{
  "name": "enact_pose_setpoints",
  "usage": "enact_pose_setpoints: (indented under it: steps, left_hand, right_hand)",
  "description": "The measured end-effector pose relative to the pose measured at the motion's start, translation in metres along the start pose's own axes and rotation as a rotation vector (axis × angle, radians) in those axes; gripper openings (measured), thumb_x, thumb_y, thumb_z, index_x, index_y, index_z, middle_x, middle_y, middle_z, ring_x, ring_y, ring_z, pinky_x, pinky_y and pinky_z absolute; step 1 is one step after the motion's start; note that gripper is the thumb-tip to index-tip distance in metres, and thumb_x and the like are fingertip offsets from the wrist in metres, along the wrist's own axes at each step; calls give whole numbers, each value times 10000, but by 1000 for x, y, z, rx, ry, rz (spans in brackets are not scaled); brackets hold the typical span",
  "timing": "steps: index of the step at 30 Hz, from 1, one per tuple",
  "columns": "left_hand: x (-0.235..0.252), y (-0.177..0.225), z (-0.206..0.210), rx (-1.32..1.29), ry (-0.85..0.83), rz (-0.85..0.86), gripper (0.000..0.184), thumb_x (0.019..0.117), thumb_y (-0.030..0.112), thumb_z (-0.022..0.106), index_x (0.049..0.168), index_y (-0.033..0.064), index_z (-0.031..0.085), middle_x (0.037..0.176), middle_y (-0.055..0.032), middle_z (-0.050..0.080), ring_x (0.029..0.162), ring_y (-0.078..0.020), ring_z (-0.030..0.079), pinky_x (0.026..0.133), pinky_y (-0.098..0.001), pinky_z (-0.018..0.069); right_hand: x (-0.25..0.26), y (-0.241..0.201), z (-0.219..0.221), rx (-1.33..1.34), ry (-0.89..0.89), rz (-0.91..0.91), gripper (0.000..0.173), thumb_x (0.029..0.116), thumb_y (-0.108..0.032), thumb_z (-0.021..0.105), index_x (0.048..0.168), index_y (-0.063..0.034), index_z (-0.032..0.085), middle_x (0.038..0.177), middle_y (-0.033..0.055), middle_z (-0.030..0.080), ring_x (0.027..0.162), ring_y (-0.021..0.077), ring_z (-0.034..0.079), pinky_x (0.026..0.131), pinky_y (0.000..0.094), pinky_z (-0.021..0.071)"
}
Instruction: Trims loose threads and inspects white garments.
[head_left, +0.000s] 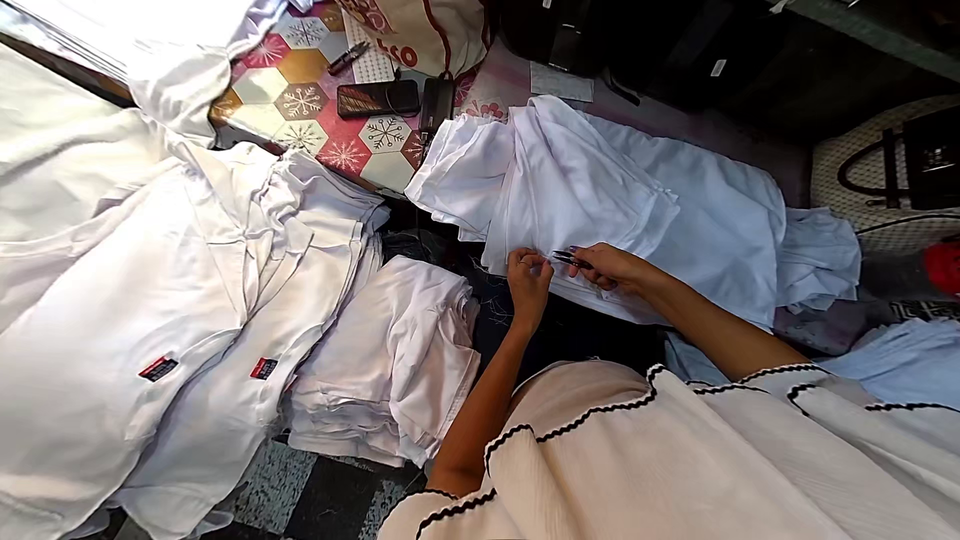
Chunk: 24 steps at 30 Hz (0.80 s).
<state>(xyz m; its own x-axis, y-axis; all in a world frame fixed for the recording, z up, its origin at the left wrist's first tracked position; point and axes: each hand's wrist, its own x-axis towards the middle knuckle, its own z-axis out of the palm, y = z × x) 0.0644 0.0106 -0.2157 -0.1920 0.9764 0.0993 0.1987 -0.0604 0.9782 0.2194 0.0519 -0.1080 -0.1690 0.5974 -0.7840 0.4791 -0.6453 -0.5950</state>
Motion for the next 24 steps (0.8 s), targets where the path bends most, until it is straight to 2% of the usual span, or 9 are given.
enact_pose_setpoints:
  steps: [9, 15, 17, 19, 21, 24]
  left_hand:
    - [-2, 2, -5, -96, 5, -73, 66, 853, -1, 743, 857, -48, 696, 1092, -170, 608, 992, -201, 620, 857, -304, 544]
    - [-4, 1, -9, -32, -36, -85, 76, 853, 8, 738, 835, -52, 697, 1059, -186, 612, 983, -229, 624, 860, -335, 545]
    - [-7, 6, -21, 121, -163, -114, 114, 889, 42, 703, 880, -72, 706, 1091, -226, 619, 979, -272, 642, 866, -367, 553]
    - [-8, 17, -34, 295, -246, -122, 165, 929, 76, 653, 963, -74, 712, 1148, -256, 624, 1055, -339, 640, 936, -426, 537]
    - [-9, 19, -35, 384, -136, -52, 188, 926, 83, 674, 1004, -86, 704, 1138, -273, 628, 1094, -396, 632, 954, -474, 532]
    - [-2, -2, -20, 432, -12, 105, 229, 923, 103, 715, 1042, -92, 702, 1163, -284, 626, 1150, -439, 607, 985, -511, 518]
  right_hand:
    - [11, -9, 10, -65, -49, 14, 478, 1131, -383, 344, 897, -69, 617, 518, -71, 370, 378, 11, 291, 385, 165, 248]
    - [13, -2, 15, -67, 29, -37, 397, 1130, -278, 392, 901, -51, 625, 528, -71, 374, 395, 17, 300, 401, 173, 257]
    - [10, 0, 12, -57, 30, -30, 392, 1130, -278, 388, 914, -56, 628, 528, -73, 379, 393, 15, 299, 399, 173, 255]
    - [4, -2, 9, -38, 15, -20, 411, 1133, -314, 373, 929, -66, 630, 532, -81, 375, 394, 11, 292, 397, 173, 246]
    - [0, -7, 12, -26, 14, -26, 444, 1128, -358, 376, 908, -73, 637, 519, -87, 370, 389, 7, 291, 396, 170, 248]
    - [7, -12, 21, -30, 21, -67, 447, 1127, -355, 385, 892, -62, 627, 527, -70, 386, 392, 12, 305, 399, 167, 266]
